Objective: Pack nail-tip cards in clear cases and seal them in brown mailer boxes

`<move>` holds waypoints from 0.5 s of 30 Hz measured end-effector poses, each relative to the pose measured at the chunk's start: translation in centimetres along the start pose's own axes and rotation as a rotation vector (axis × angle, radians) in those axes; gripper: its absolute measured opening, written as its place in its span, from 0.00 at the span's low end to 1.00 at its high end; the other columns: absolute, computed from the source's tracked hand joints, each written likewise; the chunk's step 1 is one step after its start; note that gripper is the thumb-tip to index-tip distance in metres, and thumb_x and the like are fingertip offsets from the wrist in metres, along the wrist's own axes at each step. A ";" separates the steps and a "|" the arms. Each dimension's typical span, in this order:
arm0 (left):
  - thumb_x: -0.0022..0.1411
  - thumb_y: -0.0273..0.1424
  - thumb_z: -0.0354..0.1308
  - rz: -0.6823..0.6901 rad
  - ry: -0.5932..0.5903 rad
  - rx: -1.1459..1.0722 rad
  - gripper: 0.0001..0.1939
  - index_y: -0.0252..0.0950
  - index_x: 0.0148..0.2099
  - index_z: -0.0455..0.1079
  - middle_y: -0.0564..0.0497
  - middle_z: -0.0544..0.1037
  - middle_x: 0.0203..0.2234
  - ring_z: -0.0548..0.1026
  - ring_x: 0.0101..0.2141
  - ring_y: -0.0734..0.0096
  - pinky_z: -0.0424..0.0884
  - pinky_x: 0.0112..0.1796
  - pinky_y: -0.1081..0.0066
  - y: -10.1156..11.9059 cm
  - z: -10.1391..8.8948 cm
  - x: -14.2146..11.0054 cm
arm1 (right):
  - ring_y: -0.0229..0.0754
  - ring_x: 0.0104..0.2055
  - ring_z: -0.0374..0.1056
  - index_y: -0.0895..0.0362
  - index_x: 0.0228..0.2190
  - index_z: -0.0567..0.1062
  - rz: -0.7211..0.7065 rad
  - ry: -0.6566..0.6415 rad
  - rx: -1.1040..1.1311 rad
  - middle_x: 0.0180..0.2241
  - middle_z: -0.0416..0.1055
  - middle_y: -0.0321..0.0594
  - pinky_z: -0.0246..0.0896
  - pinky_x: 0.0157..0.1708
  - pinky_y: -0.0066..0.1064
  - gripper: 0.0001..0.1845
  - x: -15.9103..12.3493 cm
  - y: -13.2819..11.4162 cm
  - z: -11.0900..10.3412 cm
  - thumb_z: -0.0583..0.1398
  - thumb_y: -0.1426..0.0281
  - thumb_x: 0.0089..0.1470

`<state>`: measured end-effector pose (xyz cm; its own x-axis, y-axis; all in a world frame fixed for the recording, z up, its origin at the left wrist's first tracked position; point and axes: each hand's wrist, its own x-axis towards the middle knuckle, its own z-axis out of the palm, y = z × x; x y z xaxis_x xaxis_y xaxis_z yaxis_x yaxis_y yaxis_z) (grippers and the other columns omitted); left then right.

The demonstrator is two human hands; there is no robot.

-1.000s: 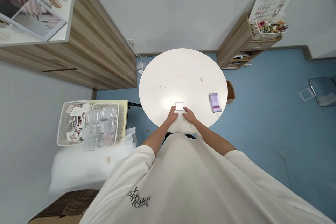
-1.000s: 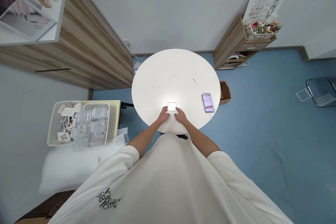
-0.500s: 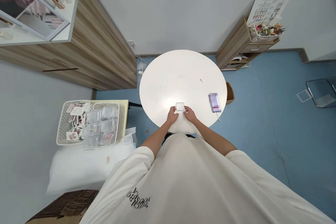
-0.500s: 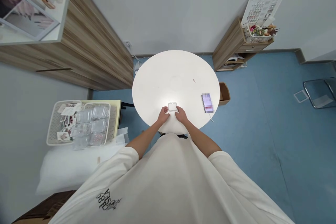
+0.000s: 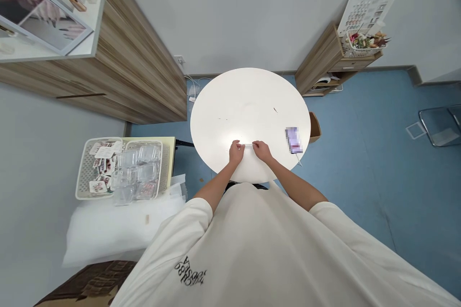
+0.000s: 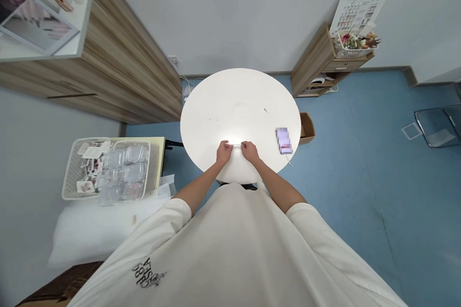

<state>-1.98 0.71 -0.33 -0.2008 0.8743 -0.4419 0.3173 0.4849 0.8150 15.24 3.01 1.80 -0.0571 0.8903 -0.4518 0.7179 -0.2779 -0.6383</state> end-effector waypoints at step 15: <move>0.59 0.27 0.65 -0.134 -0.019 0.024 0.14 0.38 0.48 0.73 0.46 0.79 0.45 0.77 0.46 0.62 0.71 0.50 0.64 -0.3 0.3 0.8 | 0.42 0.45 0.75 0.52 0.37 0.82 0.006 -0.021 0.083 0.40 0.80 0.36 0.68 0.48 0.32 0.11 0.3 0.4 -0.1 0.59 0.71 0.59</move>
<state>-1.93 1.23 -1.08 -0.2251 0.8017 -0.5537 0.3109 0.5977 0.7390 15.59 3.17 1.51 -0.0682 0.8812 -0.4679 0.6581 -0.3128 -0.6849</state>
